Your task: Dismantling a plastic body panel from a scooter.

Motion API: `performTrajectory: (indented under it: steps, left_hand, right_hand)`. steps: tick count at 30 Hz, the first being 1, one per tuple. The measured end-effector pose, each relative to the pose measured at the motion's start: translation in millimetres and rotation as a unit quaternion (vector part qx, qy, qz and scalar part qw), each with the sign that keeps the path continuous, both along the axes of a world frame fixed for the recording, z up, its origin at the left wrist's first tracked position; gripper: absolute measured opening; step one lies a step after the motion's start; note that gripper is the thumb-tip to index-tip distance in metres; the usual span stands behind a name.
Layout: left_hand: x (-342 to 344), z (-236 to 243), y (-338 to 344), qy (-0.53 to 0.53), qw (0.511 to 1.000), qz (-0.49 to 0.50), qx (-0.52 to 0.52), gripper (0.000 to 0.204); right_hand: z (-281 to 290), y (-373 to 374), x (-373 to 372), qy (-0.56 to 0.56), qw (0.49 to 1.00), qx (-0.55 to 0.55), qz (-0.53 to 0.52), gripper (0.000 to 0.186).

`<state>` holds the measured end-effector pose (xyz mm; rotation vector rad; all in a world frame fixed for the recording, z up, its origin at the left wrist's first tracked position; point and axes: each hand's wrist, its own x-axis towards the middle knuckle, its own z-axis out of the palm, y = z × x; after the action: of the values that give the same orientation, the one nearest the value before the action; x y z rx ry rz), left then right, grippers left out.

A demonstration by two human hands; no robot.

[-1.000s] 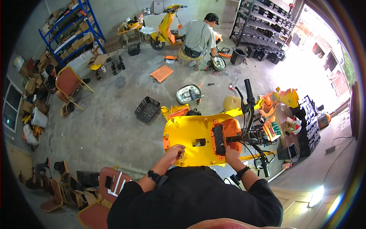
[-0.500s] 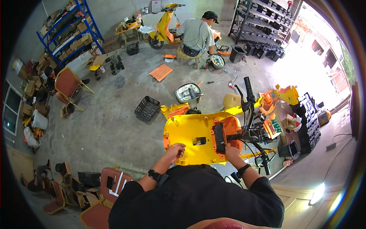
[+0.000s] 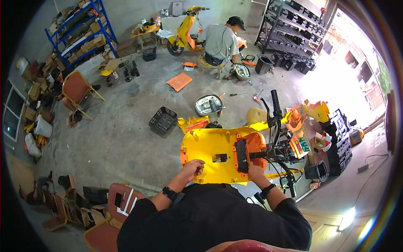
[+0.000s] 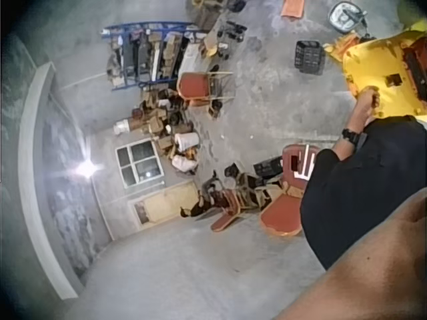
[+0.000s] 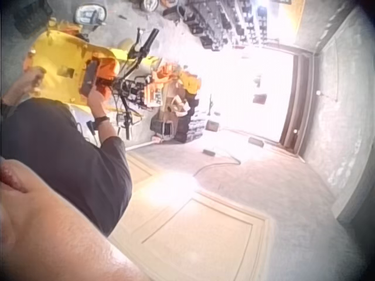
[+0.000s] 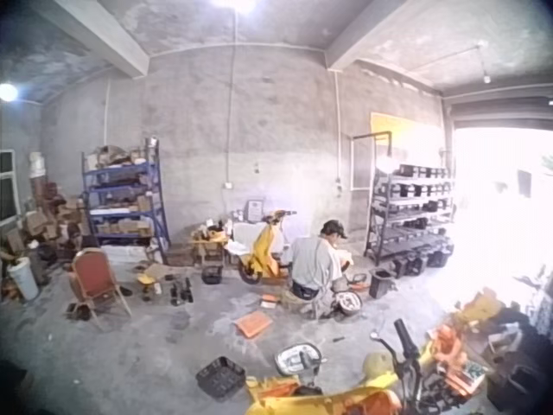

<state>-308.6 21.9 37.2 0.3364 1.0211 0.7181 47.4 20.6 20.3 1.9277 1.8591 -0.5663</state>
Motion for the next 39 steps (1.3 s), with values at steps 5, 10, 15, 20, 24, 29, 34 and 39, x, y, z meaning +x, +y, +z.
performTrajectory:
  steps: [5, 10, 15, 20, 24, 29, 34, 39]
  left_hand:
    - [0.7, -0.3, -0.8, 0.0, 1.0, 0.004, 0.001, 0.016]
    - [1.6, 3.5, -0.9, 0.001, 1.0, 0.003, -0.001, 0.016]
    - [1.9, 2.2, -0.9, 0.0, 1.0, 0.006, -0.005, 0.019]
    - [0.2, -0.6, -1.9, -0.011, 1.0, 0.005, 0.006, 0.018]
    - [0.1, 2.6, -1.7, -0.008, 1.0, 0.002, 0.007, 0.018]
    - [1.2, -0.6, -3.3, -0.015, 1.0, 0.003, 0.014, 0.022]
    - [2.9, -3.1, -3.1, -0.011, 1.0, -0.002, 0.02, 0.022]
    - [1.4, -6.9, -3.9, -0.015, 1.0, 0.0, 0.022, 0.022]
  right_hand:
    - [-3.5, -6.1, -2.2, 0.029, 0.995, 0.082, 0.042, 0.031]
    - [0.7, -5.4, 3.0, 0.051, 0.994, 0.091, 0.015, 0.024]
    - [-6.0, -10.5, 6.1, 0.022, 0.996, 0.084, 0.017, 0.025]
    - [-2.8, -7.6, 1.1, 0.015, 0.996, 0.091, -0.008, 0.023]
    - [0.6, -6.5, -2.3, 0.006, 0.998, 0.058, -0.001, 0.025]
    - [13.5, -10.1, -10.3, 0.047, 0.997, 0.06, -0.003, 0.044]
    - [10.0, -2.5, -6.2, 0.012, 1.0, 0.022, -0.014, 0.04]
    - [-0.1, -1.5, 1.6, -0.045, 0.999, -0.002, -0.005, 0.042]
